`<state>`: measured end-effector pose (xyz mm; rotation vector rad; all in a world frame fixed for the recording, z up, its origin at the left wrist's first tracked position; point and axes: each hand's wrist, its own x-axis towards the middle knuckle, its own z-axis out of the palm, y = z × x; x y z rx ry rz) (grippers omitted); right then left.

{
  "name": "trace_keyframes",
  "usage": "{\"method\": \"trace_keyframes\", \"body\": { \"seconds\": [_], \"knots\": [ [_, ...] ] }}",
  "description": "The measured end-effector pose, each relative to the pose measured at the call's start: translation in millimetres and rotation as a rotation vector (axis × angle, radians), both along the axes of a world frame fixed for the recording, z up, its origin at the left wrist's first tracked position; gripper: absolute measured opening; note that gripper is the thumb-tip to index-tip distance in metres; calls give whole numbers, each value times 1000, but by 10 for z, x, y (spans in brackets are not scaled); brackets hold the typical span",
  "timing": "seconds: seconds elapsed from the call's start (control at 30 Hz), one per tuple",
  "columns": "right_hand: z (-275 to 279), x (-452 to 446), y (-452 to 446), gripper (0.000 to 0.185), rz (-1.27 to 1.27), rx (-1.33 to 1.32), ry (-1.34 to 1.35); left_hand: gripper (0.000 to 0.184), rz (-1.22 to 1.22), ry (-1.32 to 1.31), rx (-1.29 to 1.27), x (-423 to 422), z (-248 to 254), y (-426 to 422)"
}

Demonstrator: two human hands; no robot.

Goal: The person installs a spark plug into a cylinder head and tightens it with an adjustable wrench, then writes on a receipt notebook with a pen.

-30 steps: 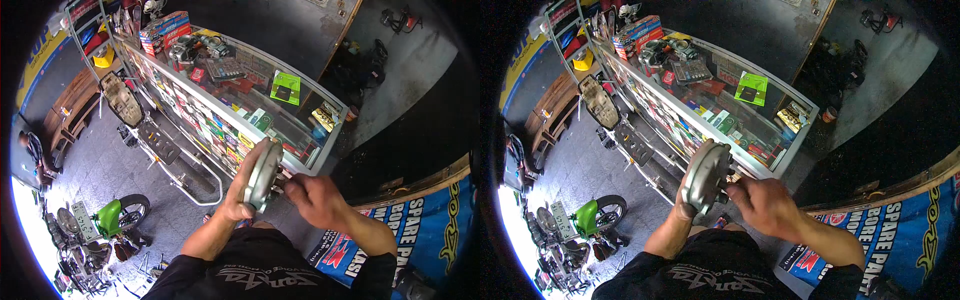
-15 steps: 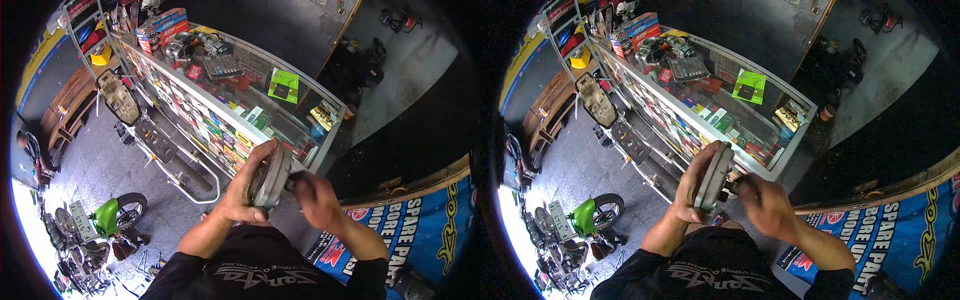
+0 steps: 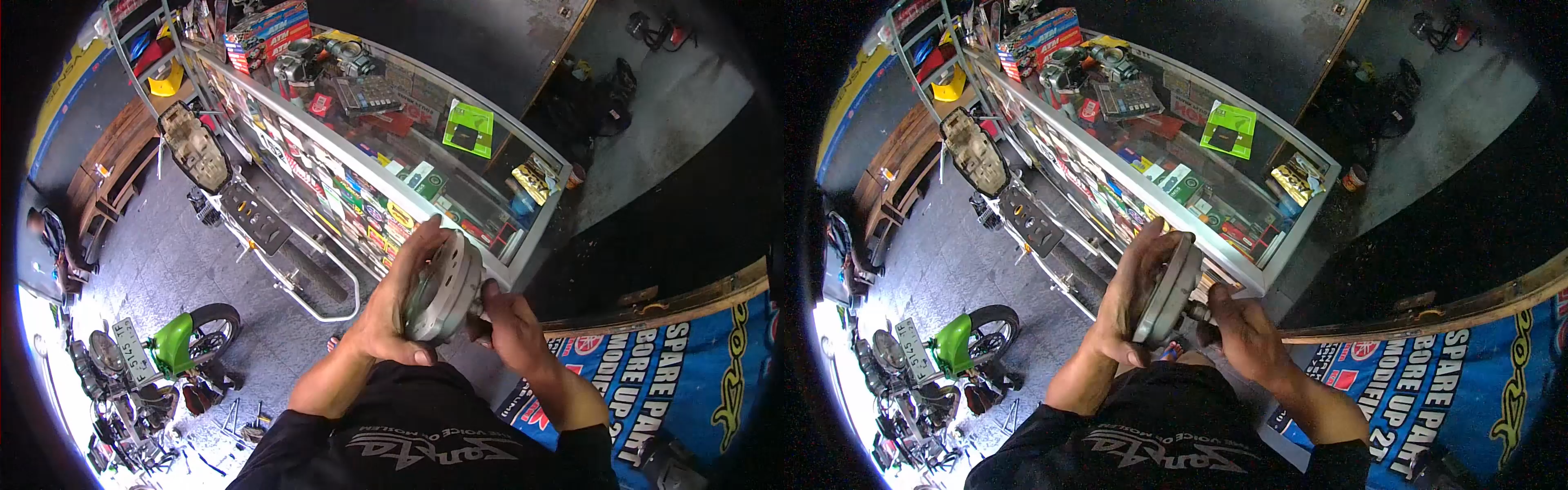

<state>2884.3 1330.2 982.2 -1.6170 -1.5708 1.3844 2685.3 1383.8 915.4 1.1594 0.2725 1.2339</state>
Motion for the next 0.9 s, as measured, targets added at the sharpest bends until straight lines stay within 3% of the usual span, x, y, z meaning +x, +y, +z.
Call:
{"method": "trace_keyframes", "body": {
  "seconds": [0.07,0.1,0.17,0.2,0.23,0.3,0.33,0.4,0.43,0.5,0.53,0.57,0.63,0.67,0.7,0.77,0.8,0.9],
  "knots": [
    [-177,-34,-33,36,0,527,70,160,10,17,54,-4,5,4],
    [-138,-79,-33,36,3,524,70,159,12,-29,8,4,5,-27],
    [-24,-164,-34,36,55,826,-188,158,7,-113,-80,19,8,-61],
    [-120,-90,-43,34,46,653,-156,158,4,-101,-29,4,-43,-39],
    [-168,-35,-63,34,35,650,-154,158,-5,-95,-32,5,-66,-48],
    [-189,4,-67,37,-28,185,-34,158,20,-60,4,3,-83,-55],
    [-193,-69,-60,37,-30,186,-30,158,18,-56,4,1,-84,-58],
    [-172,-281,-65,50,-27,956,-286,159,45,-56,-36,3,-91,-83],
    [-116,-238,-77,50,-39,953,-285,159,35,-49,-38,3,-97,-101],
    [6,-103,-61,46,-26,-17,10,152,47,-12,1,2,-108,-123],
    [4,-137,-44,38,-168,-208,382,152,44,-9,-2,-9,-115,-120],
    [-21,-172,-76,38,-168,-210,385,152,47,12,22,-25,-124,-103],
    [-104,-216,-159,34,-25,666,-48,152,52,33,41,-28,-132,-113],
    [-172,-178,-107,34,67,961,-247,152,42,13,29,-14,-130,-125],
    [-201,-125,-123,34,62,961,-248,153,29,-7,19,0,-127,-125],
    [-235,-37,-177,29,99,457,-186,153,21,3,38,11,-136,-119],
    [-198,-51,-186,29,93,452,-181,153,17,14,53,7,-147,-131],
    [-126,-164,-168,35,-146,6,188,153,8,22,59,0,-148,-145]
  ]
}}
